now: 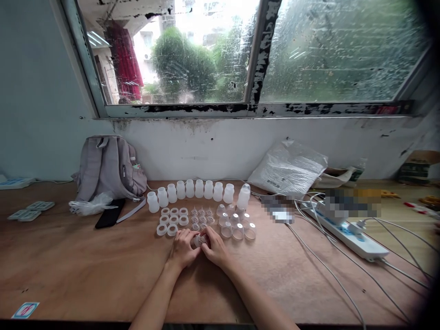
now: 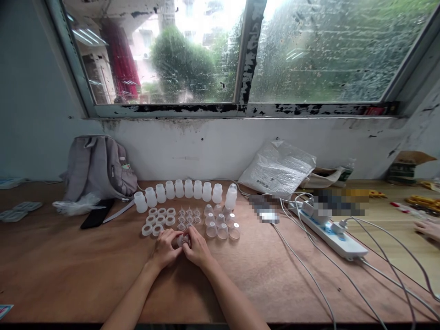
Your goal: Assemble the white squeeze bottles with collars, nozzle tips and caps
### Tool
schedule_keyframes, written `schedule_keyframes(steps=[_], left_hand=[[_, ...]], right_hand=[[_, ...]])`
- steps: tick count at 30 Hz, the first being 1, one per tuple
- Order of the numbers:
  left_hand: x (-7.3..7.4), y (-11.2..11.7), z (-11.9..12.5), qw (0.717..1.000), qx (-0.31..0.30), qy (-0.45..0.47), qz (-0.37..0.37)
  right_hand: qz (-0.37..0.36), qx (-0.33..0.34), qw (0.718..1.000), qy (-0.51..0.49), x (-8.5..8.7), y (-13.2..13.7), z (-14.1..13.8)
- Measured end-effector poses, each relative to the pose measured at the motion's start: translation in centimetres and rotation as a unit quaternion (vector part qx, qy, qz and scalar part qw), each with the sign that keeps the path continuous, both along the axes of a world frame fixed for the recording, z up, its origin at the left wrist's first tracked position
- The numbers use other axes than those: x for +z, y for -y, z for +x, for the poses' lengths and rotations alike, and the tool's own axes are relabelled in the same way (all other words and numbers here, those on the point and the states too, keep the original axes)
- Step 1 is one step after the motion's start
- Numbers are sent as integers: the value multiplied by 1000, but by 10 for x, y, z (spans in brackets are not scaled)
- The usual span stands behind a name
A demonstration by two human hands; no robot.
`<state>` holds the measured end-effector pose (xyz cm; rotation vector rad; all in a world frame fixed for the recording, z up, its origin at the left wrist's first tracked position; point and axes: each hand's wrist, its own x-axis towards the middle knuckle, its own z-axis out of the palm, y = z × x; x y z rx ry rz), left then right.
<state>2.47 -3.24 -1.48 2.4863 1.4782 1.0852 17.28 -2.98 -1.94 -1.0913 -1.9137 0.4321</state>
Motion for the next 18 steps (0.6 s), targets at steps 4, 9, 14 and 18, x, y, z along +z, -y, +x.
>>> schedule_keyframes(steps=[4,9,14,18], left_hand=[[1,0,0,1000,-1,3,-13],[2,0,0,1000,6,-7,-14],[2,0,0,1000,18,-11,-12],[1,0,0,1000,21,-12,-7]], right_hand=[[0,-3,1000,-2,-1,0,0],[-1,-3,1000,-1,-1,0,0],[1,-4,1000,0,-1,-1,0],[2,-4,1000,1,-1,-1,-1]])
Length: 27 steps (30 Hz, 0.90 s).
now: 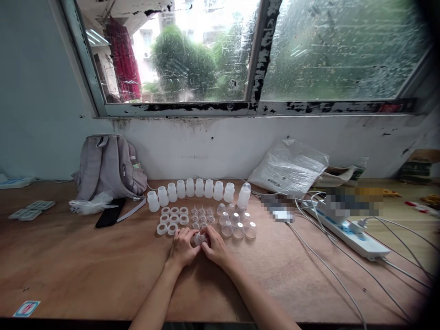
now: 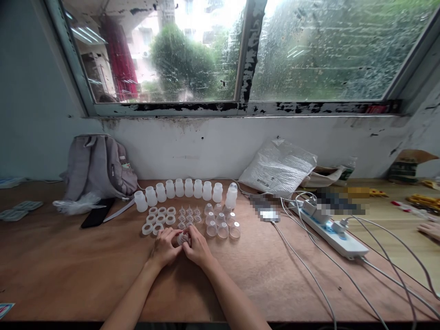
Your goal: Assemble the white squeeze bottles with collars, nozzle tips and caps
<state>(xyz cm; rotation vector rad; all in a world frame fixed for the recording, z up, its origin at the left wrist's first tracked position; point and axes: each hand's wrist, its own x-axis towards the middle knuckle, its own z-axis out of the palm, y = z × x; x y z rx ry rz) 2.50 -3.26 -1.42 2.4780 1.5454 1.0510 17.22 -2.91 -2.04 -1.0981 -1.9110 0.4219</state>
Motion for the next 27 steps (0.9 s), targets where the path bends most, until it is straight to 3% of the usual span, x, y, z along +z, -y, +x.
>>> schedule_keyframes(steps=[11,19,27], left_hand=[[-5,-5,-5,999,31,16,1],[-9,-11,-11,991,122,-2,48],[-15,-14,-13,980,189,-1,57]], right_hand=[[-10,-18,1000,-8,1,1,1],[-16,-190,981,-16,-9,-9,6],[-46,-239,970,-13,-21,-24,14]])
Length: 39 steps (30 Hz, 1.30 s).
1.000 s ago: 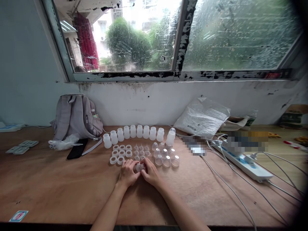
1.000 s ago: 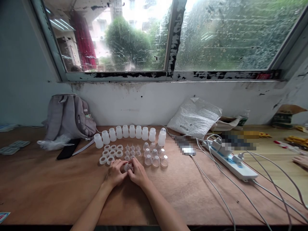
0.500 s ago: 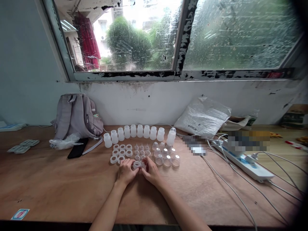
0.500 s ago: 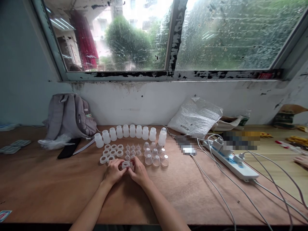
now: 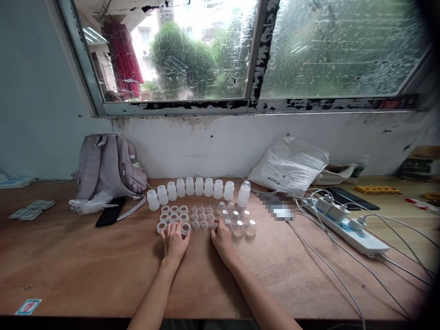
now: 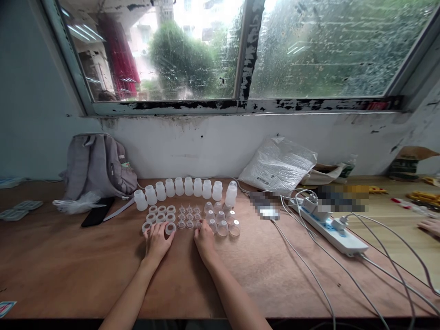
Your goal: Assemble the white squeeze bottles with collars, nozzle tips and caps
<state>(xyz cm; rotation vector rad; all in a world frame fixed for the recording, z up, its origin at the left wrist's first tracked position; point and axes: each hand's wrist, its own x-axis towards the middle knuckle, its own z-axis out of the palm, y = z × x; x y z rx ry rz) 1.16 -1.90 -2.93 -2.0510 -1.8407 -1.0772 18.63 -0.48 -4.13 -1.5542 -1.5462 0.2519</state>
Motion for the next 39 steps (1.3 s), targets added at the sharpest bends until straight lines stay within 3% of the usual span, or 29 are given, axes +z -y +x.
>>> schedule_keyframes(steps=[6,11,20,32,39], left_hand=[[1,1,-1,999,34,-11,-23],[-7,-3,-2,997,74,-31,-17],[-12,-6,-1,981,94,-79,-151],[-10,-6,0,980,91,-74,-163],[-9,-5,2,979,100,-61,-167]], right_hand=[[-29,-12,999,25,-2,-8,1],[-58,-13,997,44,2,-9,0],[-122,-17,987,98,9,-6,-1],[-107,-15,989,104,5,-9,2],[-58,-18,993,96,0,-11,3]])
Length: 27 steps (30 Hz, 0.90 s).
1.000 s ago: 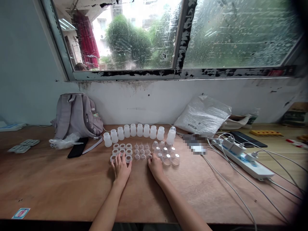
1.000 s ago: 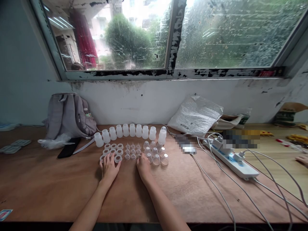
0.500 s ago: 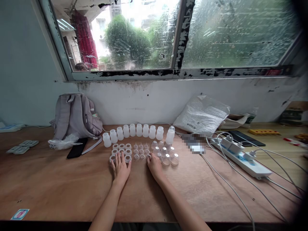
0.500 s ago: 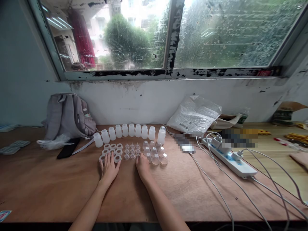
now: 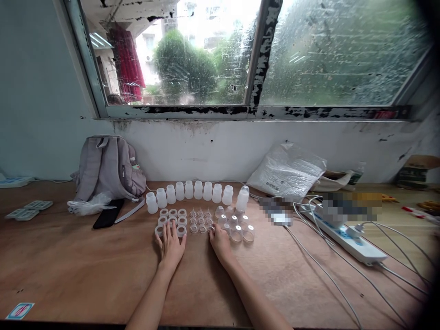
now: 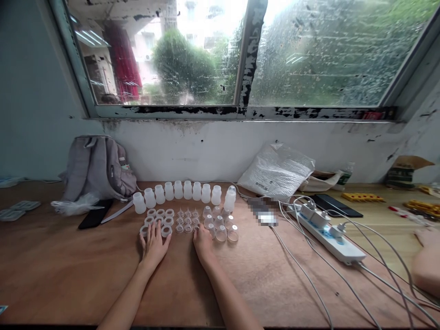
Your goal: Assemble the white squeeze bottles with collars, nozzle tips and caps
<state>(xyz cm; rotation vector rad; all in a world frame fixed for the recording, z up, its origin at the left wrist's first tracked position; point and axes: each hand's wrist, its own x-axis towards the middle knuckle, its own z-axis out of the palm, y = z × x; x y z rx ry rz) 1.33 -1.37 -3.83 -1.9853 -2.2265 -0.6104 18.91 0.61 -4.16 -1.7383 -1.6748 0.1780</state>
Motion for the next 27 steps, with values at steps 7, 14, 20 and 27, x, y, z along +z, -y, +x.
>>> schedule_keyframes(steps=[7,14,20,27], left_hand=[[1,0,1,1000,-4,8,5],[-4,-2,0,999,-15,21,20],[5,0,-1,989,-66,52,120],[20,5,-3,951,-181,105,227]], right_hand=[[75,54,993,-71,5,10,-2],[209,54,975,-53,60,-6,37],[135,-126,982,-39,103,-62,106],[74,-131,986,-69,93,-83,134]])
